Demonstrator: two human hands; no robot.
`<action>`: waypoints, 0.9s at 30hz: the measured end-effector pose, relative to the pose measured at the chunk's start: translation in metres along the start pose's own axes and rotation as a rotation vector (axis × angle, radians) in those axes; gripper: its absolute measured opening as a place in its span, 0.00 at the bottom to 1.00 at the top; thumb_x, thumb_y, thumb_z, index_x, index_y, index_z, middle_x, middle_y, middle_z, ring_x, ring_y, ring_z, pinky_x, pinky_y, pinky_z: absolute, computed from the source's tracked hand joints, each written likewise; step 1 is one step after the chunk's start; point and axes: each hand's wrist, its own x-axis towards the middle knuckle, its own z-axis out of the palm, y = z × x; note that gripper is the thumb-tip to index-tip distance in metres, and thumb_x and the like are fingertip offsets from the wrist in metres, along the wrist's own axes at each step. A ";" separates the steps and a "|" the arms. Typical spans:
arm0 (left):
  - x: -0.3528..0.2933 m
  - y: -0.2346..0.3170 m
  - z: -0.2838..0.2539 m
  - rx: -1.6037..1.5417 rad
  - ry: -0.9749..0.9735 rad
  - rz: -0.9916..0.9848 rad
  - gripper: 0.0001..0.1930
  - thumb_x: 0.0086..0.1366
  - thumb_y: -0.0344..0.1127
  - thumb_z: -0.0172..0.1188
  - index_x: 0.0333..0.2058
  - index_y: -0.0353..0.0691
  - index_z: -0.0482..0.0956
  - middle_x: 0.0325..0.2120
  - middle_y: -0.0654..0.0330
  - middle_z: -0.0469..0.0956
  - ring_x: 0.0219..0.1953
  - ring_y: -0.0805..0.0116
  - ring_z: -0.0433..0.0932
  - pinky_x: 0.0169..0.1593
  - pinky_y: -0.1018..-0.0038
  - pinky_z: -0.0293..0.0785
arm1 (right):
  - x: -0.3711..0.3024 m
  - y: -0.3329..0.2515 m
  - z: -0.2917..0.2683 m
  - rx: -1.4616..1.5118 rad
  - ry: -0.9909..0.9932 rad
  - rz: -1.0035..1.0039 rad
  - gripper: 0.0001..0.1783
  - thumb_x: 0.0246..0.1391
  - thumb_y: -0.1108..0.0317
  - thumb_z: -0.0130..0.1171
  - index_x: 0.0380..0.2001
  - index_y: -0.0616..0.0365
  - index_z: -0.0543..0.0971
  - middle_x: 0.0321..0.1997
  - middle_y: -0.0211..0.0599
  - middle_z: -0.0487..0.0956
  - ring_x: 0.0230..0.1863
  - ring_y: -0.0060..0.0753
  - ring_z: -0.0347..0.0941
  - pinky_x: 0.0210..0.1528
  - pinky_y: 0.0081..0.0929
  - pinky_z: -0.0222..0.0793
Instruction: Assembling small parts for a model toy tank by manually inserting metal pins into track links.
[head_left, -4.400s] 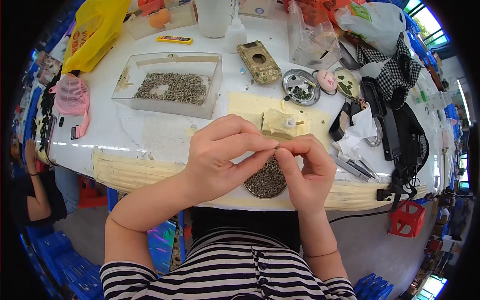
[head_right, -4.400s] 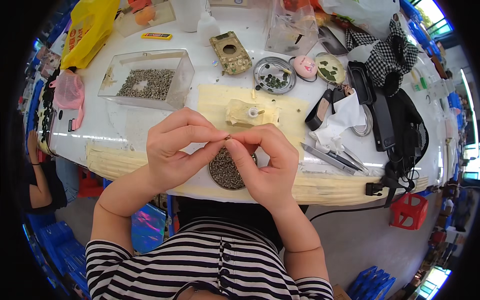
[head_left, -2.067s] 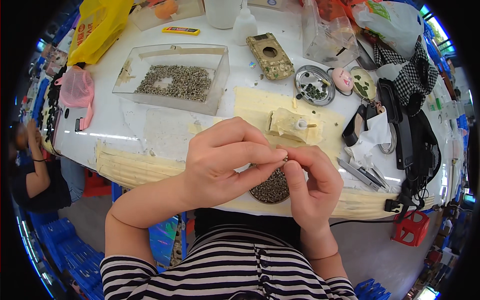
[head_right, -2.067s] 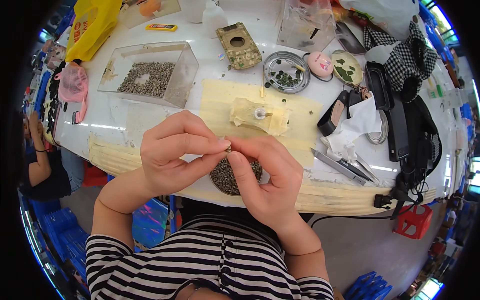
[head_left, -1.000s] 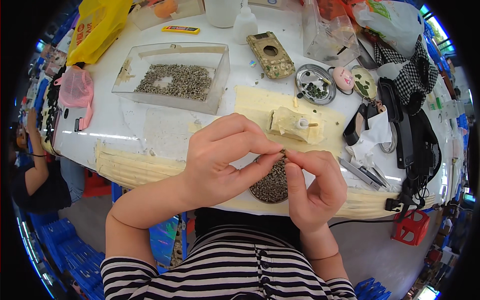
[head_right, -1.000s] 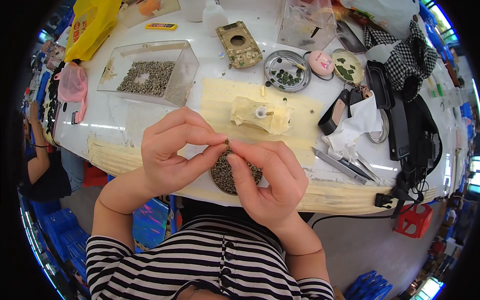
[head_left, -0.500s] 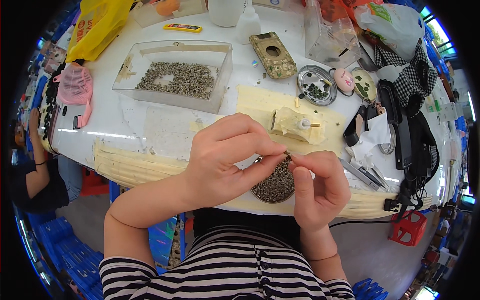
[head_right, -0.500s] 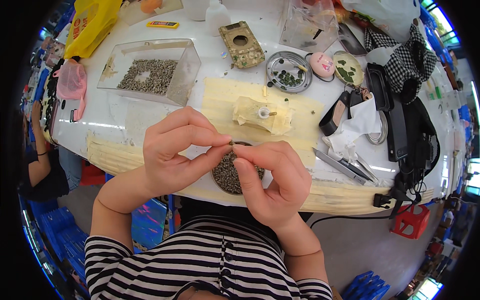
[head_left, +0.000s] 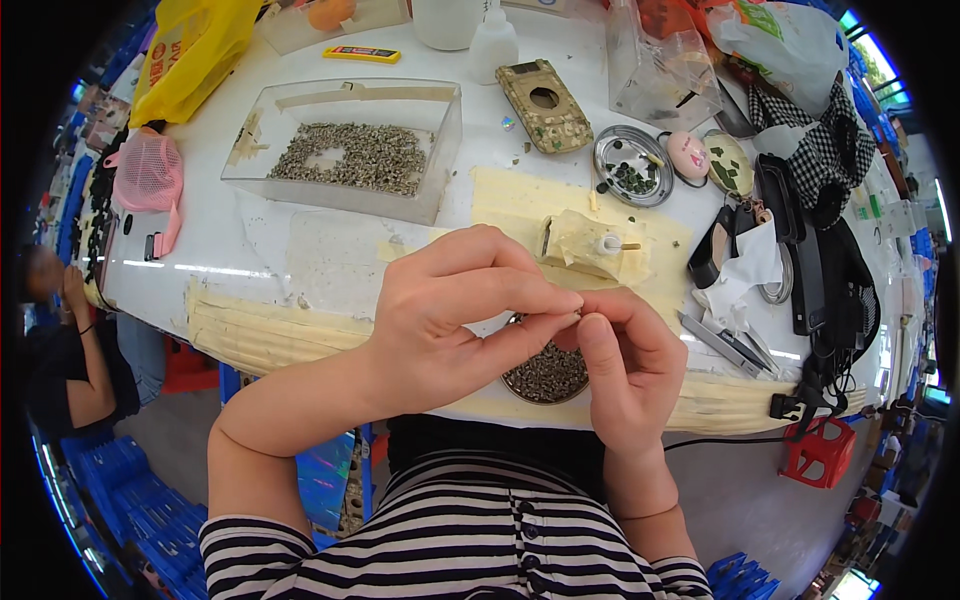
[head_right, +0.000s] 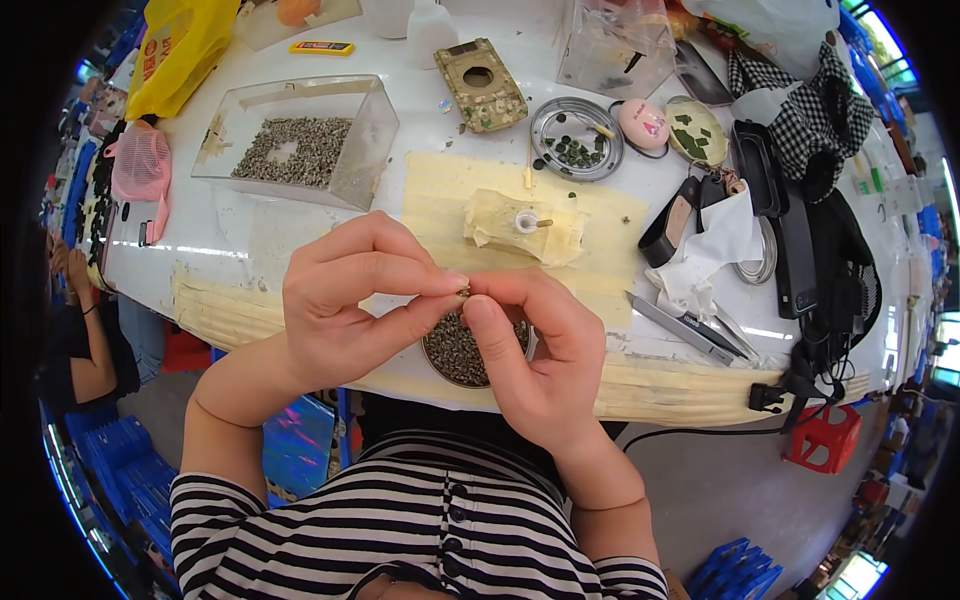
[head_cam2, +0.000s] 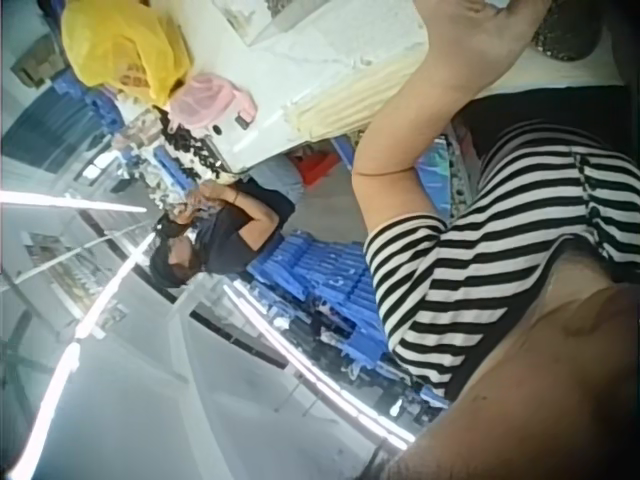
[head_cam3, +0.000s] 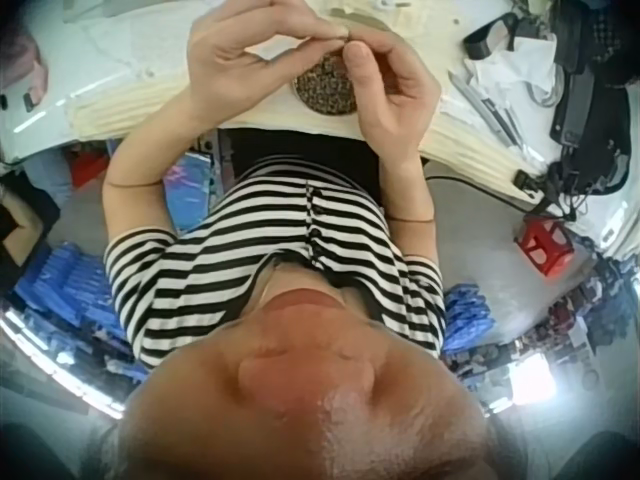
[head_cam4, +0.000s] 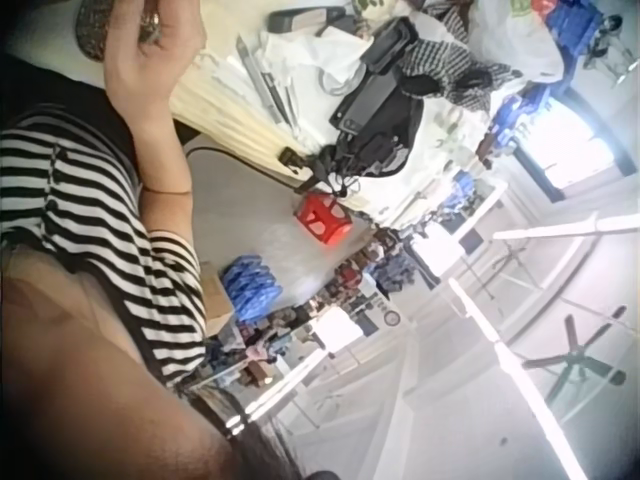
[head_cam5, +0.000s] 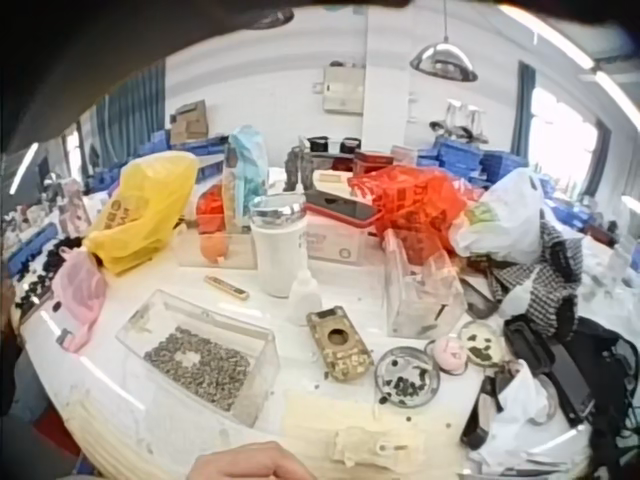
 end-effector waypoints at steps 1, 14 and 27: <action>0.001 0.000 0.000 0.003 -0.005 -0.002 0.13 0.49 0.19 0.70 0.35 0.37 0.85 0.27 0.60 0.79 0.28 0.71 0.77 0.29 0.79 0.72 | 0.000 0.001 -0.001 0.000 0.010 -0.002 0.08 0.64 0.73 0.54 0.39 0.69 0.77 0.34 0.34 0.79 0.34 0.19 0.75 0.38 0.16 0.70; 0.002 0.000 0.004 0.071 -0.024 0.055 0.13 0.48 0.19 0.71 0.35 0.36 0.84 0.28 0.59 0.80 0.29 0.67 0.78 0.31 0.76 0.73 | 0.001 0.007 0.004 -0.113 0.157 -0.143 0.02 0.55 0.77 0.61 0.32 0.66 0.80 0.27 0.35 0.79 0.26 0.22 0.72 0.31 0.19 0.69; 0.003 0.004 0.002 0.099 -0.017 0.035 0.12 0.48 0.19 0.69 0.34 0.36 0.84 0.27 0.59 0.80 0.29 0.67 0.78 0.31 0.76 0.73 | 0.004 0.002 0.001 -0.127 0.204 -0.114 0.03 0.56 0.76 0.61 0.32 0.65 0.80 0.27 0.36 0.79 0.26 0.24 0.73 0.31 0.20 0.69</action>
